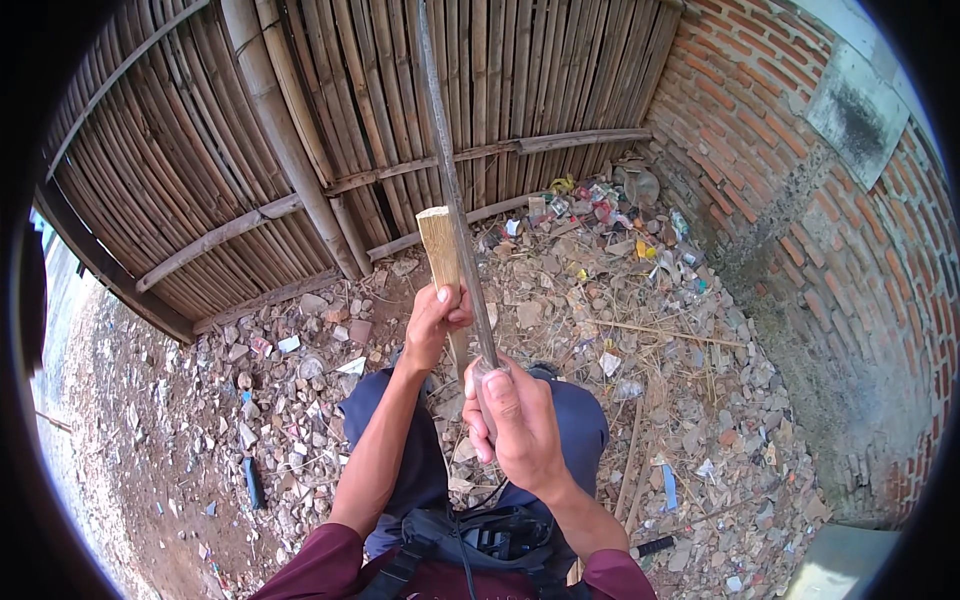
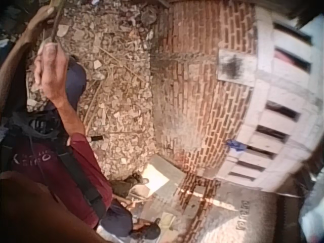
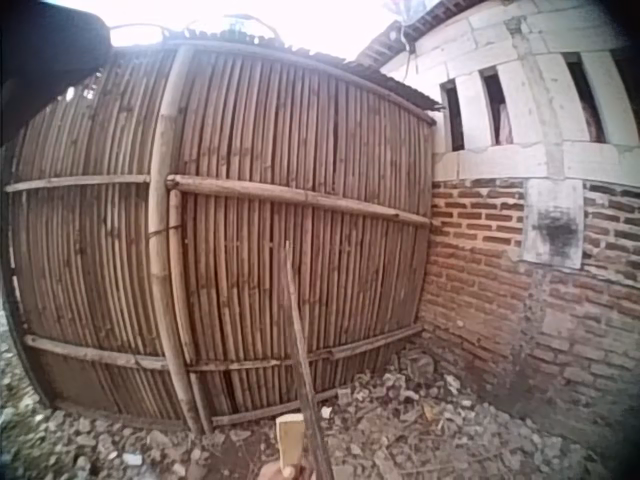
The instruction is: The person shaves a thin wooden strip with a machete and then uses a small knife to carve the edges of the strip.
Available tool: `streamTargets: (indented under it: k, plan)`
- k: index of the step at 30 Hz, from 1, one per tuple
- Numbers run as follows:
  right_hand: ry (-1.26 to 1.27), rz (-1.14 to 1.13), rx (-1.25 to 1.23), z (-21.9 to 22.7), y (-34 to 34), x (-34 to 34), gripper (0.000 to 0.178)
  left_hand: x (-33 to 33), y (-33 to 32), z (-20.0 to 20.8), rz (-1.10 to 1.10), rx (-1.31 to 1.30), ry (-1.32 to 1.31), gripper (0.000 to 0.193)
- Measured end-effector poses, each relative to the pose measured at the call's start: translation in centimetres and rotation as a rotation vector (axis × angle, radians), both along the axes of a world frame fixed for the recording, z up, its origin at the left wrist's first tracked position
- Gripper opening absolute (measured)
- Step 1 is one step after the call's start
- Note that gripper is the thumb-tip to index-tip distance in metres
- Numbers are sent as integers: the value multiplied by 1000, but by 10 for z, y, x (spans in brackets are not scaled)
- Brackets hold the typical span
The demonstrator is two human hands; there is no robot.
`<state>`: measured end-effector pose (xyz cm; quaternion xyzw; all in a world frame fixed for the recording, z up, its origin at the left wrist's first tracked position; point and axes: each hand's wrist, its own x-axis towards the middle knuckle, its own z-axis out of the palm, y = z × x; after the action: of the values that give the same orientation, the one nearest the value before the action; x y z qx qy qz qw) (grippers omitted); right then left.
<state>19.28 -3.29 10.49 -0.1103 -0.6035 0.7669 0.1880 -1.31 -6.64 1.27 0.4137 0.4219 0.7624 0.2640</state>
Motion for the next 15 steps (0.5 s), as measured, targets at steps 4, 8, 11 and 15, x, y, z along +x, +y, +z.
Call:
streamTargets:
  k: [4,8,11,15]
  plan:
    - [6,6,-3,-2,4,1,54,-1,2,-2,-7,-6,5,53]
    - [3,4,34,-1,4,1,53,3,3,0,20,-20,-15,53]
    - [3,-2,60,2,4,-1,52,3,4,-1,17,-20,13,53]
    - [-6,-1,45,3,4,-2,48,1,5,-3,14,-35,19,54]
